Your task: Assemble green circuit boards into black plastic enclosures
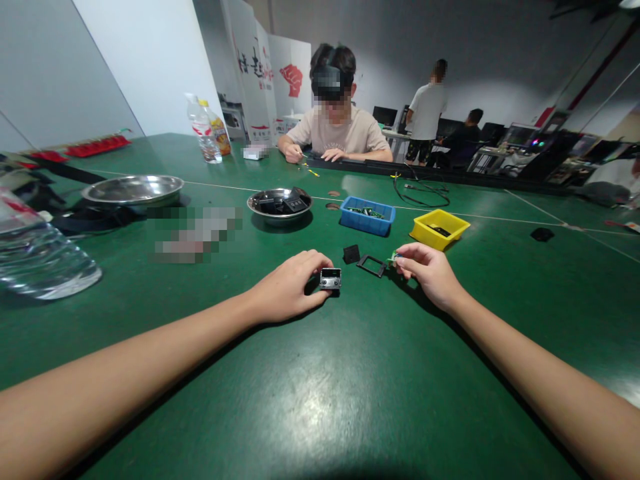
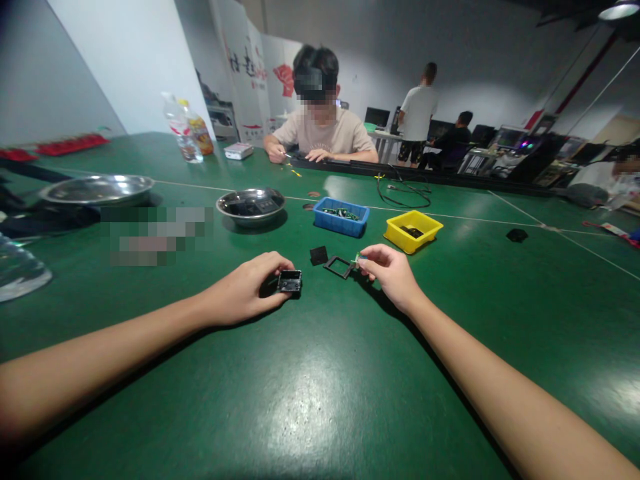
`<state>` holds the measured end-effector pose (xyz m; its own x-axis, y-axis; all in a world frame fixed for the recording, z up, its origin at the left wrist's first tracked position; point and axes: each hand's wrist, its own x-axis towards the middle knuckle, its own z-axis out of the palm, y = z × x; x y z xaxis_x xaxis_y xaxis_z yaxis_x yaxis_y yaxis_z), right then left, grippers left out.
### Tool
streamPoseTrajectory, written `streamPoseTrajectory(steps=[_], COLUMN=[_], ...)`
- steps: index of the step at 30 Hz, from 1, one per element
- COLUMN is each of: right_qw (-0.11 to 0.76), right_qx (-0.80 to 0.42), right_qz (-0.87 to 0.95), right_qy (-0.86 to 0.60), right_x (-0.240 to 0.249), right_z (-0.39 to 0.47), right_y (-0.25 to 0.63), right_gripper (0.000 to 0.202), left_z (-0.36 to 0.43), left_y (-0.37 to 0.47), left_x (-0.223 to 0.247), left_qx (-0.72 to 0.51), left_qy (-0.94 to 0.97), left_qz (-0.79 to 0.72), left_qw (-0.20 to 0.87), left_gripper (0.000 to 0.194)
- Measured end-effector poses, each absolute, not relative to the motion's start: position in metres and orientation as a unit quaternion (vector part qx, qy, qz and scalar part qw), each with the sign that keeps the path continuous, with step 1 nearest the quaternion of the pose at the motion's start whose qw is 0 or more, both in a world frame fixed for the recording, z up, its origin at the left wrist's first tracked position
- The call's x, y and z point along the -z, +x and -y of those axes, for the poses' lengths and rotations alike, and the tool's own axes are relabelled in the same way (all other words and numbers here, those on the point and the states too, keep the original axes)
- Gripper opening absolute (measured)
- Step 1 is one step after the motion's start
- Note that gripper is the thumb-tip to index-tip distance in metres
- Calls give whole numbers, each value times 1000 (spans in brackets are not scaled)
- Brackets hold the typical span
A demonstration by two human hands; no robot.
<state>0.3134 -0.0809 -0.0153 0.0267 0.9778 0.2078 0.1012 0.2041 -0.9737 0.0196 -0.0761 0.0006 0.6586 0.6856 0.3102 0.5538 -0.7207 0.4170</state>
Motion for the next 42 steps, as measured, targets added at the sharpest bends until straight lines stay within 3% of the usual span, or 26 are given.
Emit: streamPoseTrajectory(steps=[17, 42], right_qw=[500, 503], right_qx=[-371, -403], right_qz=[599, 598], right_qy=[-504, -475], right_x=[17, 14], right_z=[84, 83], right_y=[315, 318], right_gripper=[41, 20], left_z=[76, 75], left_y=[20, 20], left_x=[0, 0], left_qx=[-227, -223], left_qy=[897, 899], left_qz=[-349, -346], left_qw=[149, 149], left_gripper=[25, 24])
